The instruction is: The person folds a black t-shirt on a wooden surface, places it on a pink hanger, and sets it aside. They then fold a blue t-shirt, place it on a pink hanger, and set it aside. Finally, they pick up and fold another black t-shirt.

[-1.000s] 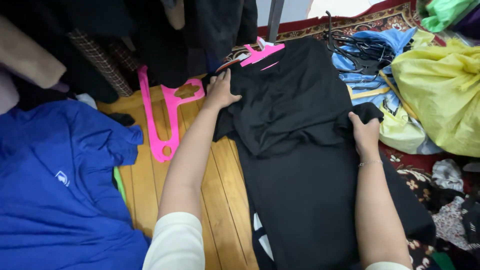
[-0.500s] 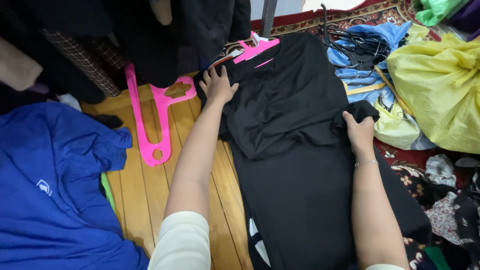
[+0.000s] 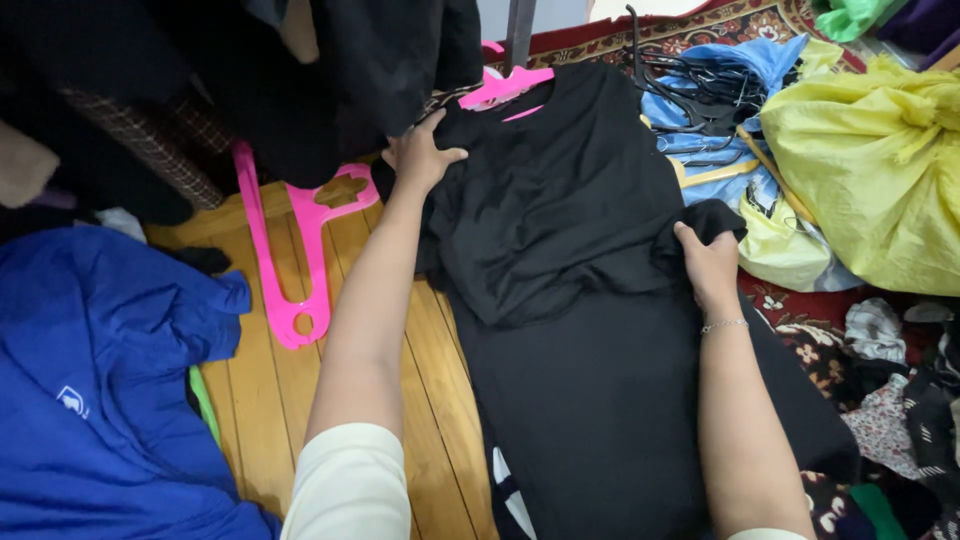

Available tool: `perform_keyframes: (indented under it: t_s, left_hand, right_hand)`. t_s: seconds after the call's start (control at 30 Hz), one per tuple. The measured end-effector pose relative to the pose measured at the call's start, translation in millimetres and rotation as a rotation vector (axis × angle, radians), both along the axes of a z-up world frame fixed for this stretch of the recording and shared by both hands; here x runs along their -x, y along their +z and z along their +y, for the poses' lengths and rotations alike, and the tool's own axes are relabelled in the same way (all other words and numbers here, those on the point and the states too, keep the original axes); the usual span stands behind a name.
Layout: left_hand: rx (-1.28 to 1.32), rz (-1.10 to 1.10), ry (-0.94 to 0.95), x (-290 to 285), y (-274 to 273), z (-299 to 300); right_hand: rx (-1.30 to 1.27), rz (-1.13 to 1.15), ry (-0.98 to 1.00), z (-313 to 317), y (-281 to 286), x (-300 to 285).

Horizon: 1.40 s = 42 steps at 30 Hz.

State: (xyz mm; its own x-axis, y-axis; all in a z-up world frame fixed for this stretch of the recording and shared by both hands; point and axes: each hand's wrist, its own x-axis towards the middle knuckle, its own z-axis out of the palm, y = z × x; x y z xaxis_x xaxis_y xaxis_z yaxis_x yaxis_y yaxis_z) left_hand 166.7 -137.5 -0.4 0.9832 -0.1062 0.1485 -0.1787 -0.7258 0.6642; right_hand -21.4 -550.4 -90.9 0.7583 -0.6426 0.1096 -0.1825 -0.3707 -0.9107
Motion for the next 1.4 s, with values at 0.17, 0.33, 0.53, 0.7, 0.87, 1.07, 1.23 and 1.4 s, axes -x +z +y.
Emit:
perform_keyframes:
  t_s: [0.17, 0.33, 0.53, 0.7, 0.87, 1.07, 1.23, 1.4]
  left_hand:
    - [-0.218, 0.184, 0.002, -40, -53, -6]
    - [-0.249, 0.126, -0.005, -49, -64, 1]
    - [-0.268, 0.067, -0.092, -42, -53, 7]
    - [-0.321, 0.140, -0.122, -41, -41, 9]
    - [-0.352, 0.170, -0.107, -46, -44, 8]
    - [-0.253, 0.127, -0.101, -46, -30, 9]
    - [-0.375, -0.054, -0.143, -69, -43, 8]
    - [-0.306, -0.084, 0.012, -90, -116, 14]
  right_hand:
    - [-0.028, 0.011, -0.012, -12, -8, -2]
    - [-0.025, 0.029, -0.013, -9, -8, -1]
    - [-0.014, 0.023, -0.006, -4, 0, 2]
    - [-0.012, 0.040, -0.014, -3, 1, 4]
    - [-0.008, 0.047, 0.002, 3, 8, 6]
    - [-0.014, 0.026, 0.004, 4, 8, 9]
    - [-0.102, 0.100, -0.021, 19, 28, 9]
    - [-0.008, 0.021, 0.032, 1, 5, 7]
